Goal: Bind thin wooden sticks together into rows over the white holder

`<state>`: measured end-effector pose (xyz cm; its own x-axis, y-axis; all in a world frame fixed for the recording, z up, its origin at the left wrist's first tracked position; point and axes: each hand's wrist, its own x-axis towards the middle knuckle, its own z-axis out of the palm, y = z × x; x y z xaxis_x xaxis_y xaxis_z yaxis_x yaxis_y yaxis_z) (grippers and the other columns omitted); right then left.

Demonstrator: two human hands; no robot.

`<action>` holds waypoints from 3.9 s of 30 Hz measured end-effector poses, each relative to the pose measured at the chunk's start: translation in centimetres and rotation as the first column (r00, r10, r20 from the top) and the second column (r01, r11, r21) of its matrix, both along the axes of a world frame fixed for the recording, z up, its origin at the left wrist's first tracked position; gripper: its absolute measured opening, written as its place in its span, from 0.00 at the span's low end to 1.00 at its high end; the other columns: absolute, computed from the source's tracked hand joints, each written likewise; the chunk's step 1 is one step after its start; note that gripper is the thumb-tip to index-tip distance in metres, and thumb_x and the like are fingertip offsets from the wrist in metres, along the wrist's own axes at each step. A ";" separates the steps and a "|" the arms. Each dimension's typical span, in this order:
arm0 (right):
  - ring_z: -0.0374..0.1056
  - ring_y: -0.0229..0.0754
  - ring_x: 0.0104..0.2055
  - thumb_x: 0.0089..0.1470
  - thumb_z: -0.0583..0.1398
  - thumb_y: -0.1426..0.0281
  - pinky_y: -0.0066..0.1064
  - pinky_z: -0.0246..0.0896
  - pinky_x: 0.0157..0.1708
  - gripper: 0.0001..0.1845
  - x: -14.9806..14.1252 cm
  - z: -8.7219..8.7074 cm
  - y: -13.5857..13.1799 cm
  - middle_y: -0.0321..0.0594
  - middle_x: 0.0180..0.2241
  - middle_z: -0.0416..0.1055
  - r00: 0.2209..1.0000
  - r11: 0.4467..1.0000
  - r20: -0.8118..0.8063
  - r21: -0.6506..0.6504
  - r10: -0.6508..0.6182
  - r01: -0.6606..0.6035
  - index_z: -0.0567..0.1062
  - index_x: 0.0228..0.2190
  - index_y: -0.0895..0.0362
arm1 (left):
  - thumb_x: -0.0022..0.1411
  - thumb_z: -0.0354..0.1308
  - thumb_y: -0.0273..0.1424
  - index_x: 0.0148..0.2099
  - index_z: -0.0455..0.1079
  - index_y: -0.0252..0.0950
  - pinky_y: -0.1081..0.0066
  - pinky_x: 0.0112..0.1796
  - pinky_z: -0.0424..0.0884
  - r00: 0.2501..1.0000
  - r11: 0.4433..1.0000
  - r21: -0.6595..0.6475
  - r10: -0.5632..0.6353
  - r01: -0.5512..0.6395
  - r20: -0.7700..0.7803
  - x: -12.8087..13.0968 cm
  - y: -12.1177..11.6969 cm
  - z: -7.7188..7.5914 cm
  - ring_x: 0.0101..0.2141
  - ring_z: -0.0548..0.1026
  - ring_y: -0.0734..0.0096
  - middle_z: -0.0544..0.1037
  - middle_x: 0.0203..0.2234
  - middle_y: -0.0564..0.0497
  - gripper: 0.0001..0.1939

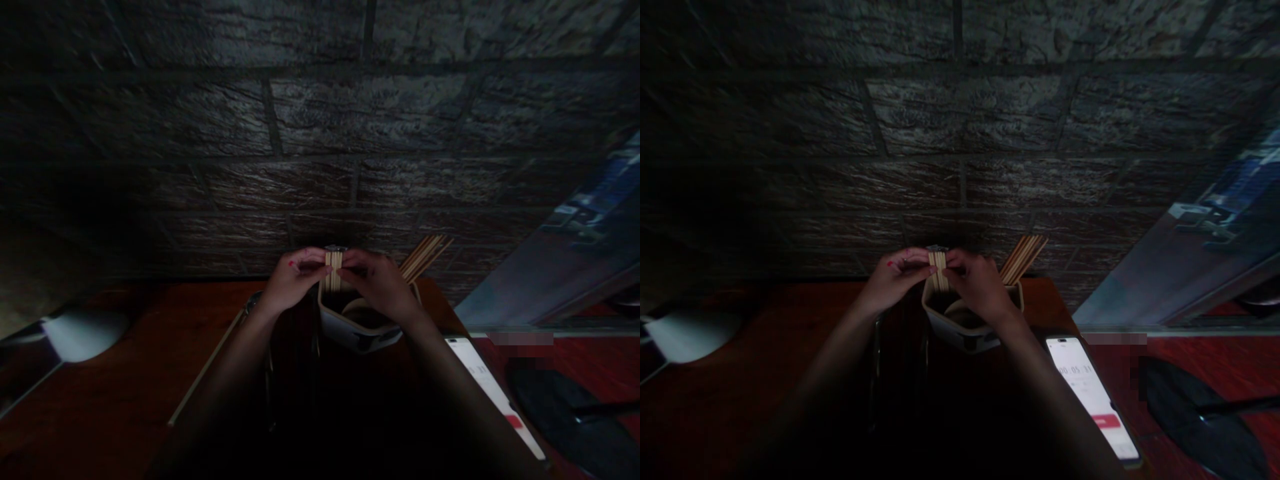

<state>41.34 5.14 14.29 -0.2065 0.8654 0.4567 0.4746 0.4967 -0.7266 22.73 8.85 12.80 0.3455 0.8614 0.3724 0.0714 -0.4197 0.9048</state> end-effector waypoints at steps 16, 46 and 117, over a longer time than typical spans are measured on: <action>0.77 0.40 0.38 0.54 0.61 0.76 0.31 0.67 0.40 0.08 0.0 0.0 0.0 0.36 0.35 0.80 1.000 1.000 0.000 -0.019 -0.003 0.003 0.78 0.36 0.54 | 0.55 0.65 0.30 0.42 0.75 0.35 0.69 0.43 0.74 1.000 1.000 0.001 0.009 -0.009 -0.006 0.0 0.0 0.0 0.39 0.79 0.69 0.82 0.37 0.49 0.11; 0.77 0.40 0.37 0.52 0.63 0.75 0.30 0.70 0.37 0.12 0.3 0.5 -0.4 0.36 0.35 0.81 0.999 0.999 0.017 -0.013 -0.041 0.041 0.77 0.40 0.54 | 0.52 0.67 0.31 0.45 0.73 0.35 0.66 0.43 0.75 1.000 1.000 0.013 0.011 -0.011 -0.002 -0.2 -0.2 0.2 0.39 0.80 0.65 0.82 0.37 0.48 0.17; 0.76 0.41 0.36 0.57 0.60 0.70 0.31 0.66 0.37 0.10 -0.2 -0.4 0.2 0.37 0.35 0.80 1.000 0.999 0.020 -0.040 -0.016 0.017 0.76 0.41 0.53 | 0.56 0.65 0.33 0.48 0.71 0.35 0.66 0.42 0.76 0.999 0.999 -0.025 0.040 -0.040 -0.002 0.3 -0.3 0.0 0.39 0.80 0.64 0.82 0.37 0.47 0.17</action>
<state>41.19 5.34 13.89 -0.2005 0.8865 0.4169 0.4974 0.4588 -0.7363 22.98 8.54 12.80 0.3112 0.8834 0.3503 0.0890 -0.3941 0.9148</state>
